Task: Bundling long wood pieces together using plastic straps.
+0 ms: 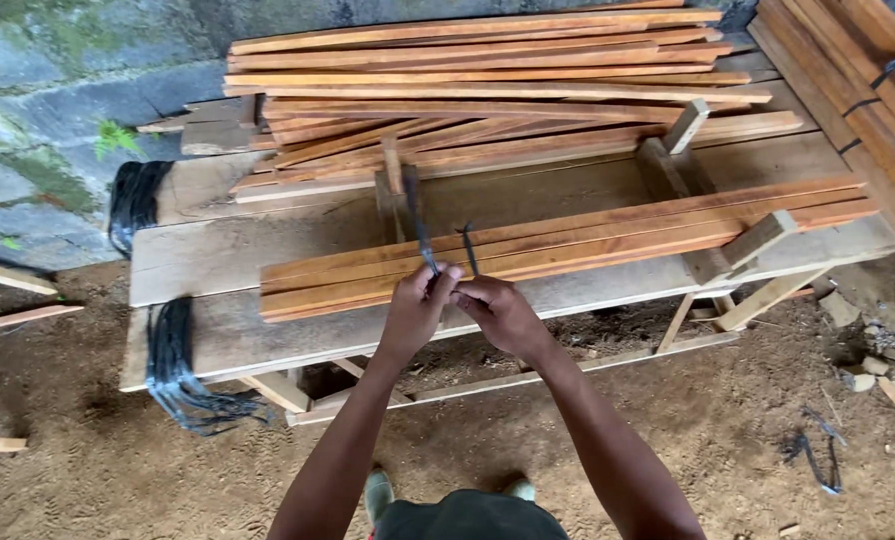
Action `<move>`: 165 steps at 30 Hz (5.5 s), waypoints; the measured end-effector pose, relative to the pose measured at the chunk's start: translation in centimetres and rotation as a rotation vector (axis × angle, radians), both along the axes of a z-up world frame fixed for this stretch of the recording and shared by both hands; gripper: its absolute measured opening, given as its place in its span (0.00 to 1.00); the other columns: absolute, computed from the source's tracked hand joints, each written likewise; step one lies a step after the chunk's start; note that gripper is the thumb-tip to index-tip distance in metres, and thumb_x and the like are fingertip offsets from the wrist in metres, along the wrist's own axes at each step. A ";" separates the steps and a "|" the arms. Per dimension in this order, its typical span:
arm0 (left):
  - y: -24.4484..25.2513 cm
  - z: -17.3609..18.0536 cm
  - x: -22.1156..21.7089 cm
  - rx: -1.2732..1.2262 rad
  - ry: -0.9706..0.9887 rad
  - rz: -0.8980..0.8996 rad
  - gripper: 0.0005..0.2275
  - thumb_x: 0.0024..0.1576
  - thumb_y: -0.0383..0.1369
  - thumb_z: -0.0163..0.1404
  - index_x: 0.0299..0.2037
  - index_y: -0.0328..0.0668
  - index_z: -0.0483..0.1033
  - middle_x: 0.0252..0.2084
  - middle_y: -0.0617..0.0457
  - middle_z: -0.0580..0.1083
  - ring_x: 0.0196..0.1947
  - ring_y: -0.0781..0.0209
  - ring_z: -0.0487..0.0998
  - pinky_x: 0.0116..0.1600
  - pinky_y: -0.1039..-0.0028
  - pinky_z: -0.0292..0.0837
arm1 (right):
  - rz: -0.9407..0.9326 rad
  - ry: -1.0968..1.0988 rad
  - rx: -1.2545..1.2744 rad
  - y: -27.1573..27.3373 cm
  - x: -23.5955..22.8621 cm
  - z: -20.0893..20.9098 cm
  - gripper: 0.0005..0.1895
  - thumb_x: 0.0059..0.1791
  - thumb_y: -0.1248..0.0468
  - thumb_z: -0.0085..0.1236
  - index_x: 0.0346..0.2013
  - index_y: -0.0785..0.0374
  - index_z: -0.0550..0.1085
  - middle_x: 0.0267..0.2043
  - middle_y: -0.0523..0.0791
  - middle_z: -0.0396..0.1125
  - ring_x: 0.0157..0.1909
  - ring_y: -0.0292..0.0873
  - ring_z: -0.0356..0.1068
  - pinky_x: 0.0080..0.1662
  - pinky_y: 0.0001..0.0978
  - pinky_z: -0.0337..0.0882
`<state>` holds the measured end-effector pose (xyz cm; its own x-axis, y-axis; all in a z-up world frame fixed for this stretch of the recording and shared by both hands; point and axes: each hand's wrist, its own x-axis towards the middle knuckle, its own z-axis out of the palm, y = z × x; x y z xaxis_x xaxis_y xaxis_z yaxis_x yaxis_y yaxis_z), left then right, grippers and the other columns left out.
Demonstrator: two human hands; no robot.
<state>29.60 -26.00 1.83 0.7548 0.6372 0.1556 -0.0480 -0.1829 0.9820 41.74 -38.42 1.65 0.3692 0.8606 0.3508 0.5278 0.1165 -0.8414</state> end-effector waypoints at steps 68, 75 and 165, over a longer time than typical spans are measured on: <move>-6.2 -9.6 35.4 0.591 0.377 -0.050 0.38 0.50 0.54 0.61 0.61 0.34 0.61 0.53 0.37 0.69 0.55 0.37 0.75 0.62 0.52 0.70 | -0.459 -0.677 -0.606 -8.4 50.2 -11.4 0.15 0.59 0.47 0.40 0.45 0.48 0.72 0.35 0.49 0.74 0.37 0.61 0.78 0.42 0.59 0.77; -9.0 -12.2 36.8 1.110 0.574 -0.124 0.53 0.31 0.70 0.58 0.64 0.41 0.63 0.54 0.47 0.71 0.59 0.50 0.72 0.65 0.53 0.62 | -0.380 -0.563 -0.506 -7.6 51.4 -19.1 0.13 0.60 0.51 0.38 0.47 0.52 0.70 0.36 0.49 0.70 0.38 0.60 0.77 0.40 0.59 0.78; -29.3 -17.0 34.8 -0.025 0.262 -0.029 0.15 0.66 0.23 0.40 0.58 0.41 0.77 0.49 0.36 0.80 0.48 0.42 0.84 0.52 0.53 0.78 | -0.396 -0.241 -0.459 -27.3 37.3 -10.3 0.16 0.56 0.67 0.40 0.58 0.58 0.69 0.36 0.61 0.73 0.38 0.71 0.76 0.40 0.66 0.76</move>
<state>64.38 -55.26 -15.17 0.7854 0.6158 -0.0629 0.2033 -0.1607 0.9658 79.04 -65.76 -8.62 0.6462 0.7576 0.0921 0.6369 -0.4689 -0.6120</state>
